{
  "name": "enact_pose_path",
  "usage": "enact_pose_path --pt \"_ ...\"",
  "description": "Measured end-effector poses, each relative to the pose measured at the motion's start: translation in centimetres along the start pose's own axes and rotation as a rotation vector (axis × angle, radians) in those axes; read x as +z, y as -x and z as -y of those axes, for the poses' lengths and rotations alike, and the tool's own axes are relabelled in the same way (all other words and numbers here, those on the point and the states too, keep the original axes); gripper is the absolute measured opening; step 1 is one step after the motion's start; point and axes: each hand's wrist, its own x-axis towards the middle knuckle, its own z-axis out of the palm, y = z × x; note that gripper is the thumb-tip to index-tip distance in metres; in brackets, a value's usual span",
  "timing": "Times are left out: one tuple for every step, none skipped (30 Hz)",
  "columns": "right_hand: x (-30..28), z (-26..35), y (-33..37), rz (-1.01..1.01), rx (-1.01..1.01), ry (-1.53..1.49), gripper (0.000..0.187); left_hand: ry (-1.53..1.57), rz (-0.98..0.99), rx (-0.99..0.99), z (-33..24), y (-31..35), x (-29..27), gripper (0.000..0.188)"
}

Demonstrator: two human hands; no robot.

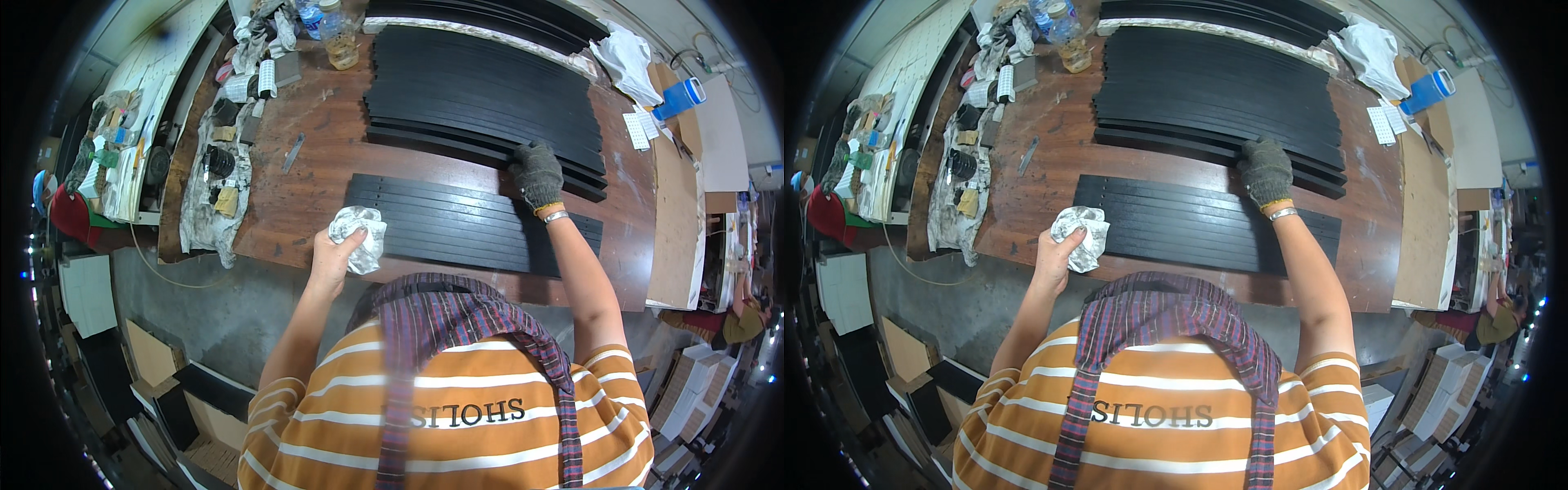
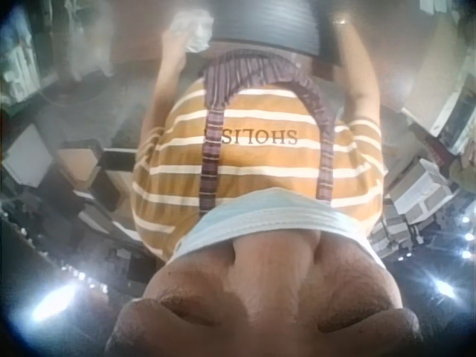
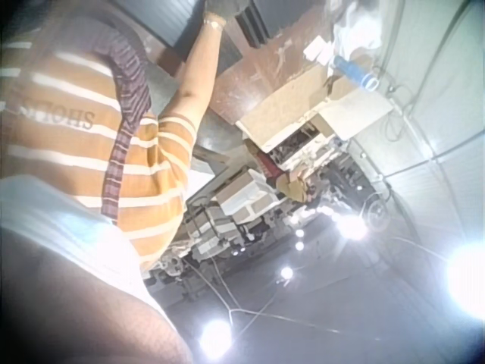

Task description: The person wipes and scrubs black ribbed plastic panels on a workbench using a white cloth and a yellow sponge. They handle the panels one at a time, flipping them over to clean both sides, then stack the cleaned pieces.

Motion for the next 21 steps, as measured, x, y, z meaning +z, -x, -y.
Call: enact_pose_path --pt "0.7 -0.4 -0.4 -0.063 -0.001 0.027 0.027 -0.026 -0.034 -0.003 0.0 0.1 0.0 0.024" --pt "0.7 -2.3 0.0 -0.288 -0.099 -0.093 0.026 -0.028 -0.043 0.004 0.0 0.1 -0.1 0.025" --pt "1.1 -4.5 -0.1 -0.524 -0.086 -0.054 0.035 -0.006 -0.013 0.023 0.0 0.2 -0.3 0.025" --pt "1.2 -7.4 0.1 -0.524 0.123 -0.094 0.046 -0.014 -0.065 0.023 0.0 0.2 -0.5 0.025" --pt "1.6 -10.9 0.3 -0.581 0.284 -0.095 0.050 0.000 -0.080 0.032 0.0 0.3 -0.8 0.025" --pt "2.1 -14.5 0.6 -0.715 0.380 -0.082 0.054 0.018 -0.104 0.038 0.1 0.4 -1.1 0.025" --pt "2.8 -18.1 1.0 -0.630 0.511 -0.135 0.054 0.018 -0.115 0.034 0.1 0.4 -1.3 0.025" --pt "3.8 -21.4 1.5 -0.575 0.628 -0.170 0.055 0.021 -0.134 0.026 0.1 0.4 -1.4 0.025" --pt "5.0 -24.1 1.8 -0.515 0.752 -0.557 0.055 0.028 -0.166 0.008 0.1 0.3 -1.5 0.025" --pt "6.1 -26.4 1.9 -0.418 0.884 -0.936 0.055 0.030 -0.146 0.013 0.1 0.2 -1.5 0.025" --pt "7.1 -28.0 2.3 -0.305 0.999 -1.318 0.055 0.025 -0.137 0.014 0.1 0.1 -1.4 0.025" --pt "8.5 -28.6 1.6 -0.427 0.935 -1.524 0.049 0.017 -0.131 0.013 0.1 -0.1 -1.2 0.025" --pt "9.6 -28.8 1.0 -0.448 0.755 -1.625 0.044 0.025 -0.098 0.022 0.0 -0.2 -1.0 0.025" --pt "10.6 -28.3 0.7 -0.437 0.657 -1.623 0.046 -0.010 -0.116 0.011 -0.1 -0.4 -0.7 0.025" --pt "11.4 -27.6 0.2 -0.427 0.559 -1.618 0.047 -0.027 -0.106 0.011 -0.2 -0.5 -0.3 0.026" --pt "11.9 -26.7 -0.2 -0.504 0.608 -1.647 0.049 -0.023 -0.069 0.008 -0.4 -0.6 0.0 0.026" --pt "12.1 -25.7 -0.7 -0.580 0.656 -1.672 0.050 -0.058 -0.083 0.014 -0.5 -0.7 0.3 0.026" --pt "11.9 -24.9 -1.0 -0.645 0.617 -1.704 0.052 -0.069 -0.070 0.017 -0.6 -0.7 0.6 0.026" --pt "11.2 -24.3 -1.1 -0.647 0.695 -1.661 0.053 -0.062 -0.059 0.011 -0.6 -0.7 0.8 0.026" --pt "10.2 -23.6 -1.1 -0.637 0.689 -1.628 0.054 -0.081 -0.052 0.025 -0.7 -0.7 0.9 0.026" --pt "9.1 -22.8 -1.0 -0.631 0.780 -1.578 0.055 -0.083 -0.047 0.028 -0.7 -0.7 0.9 0.026"
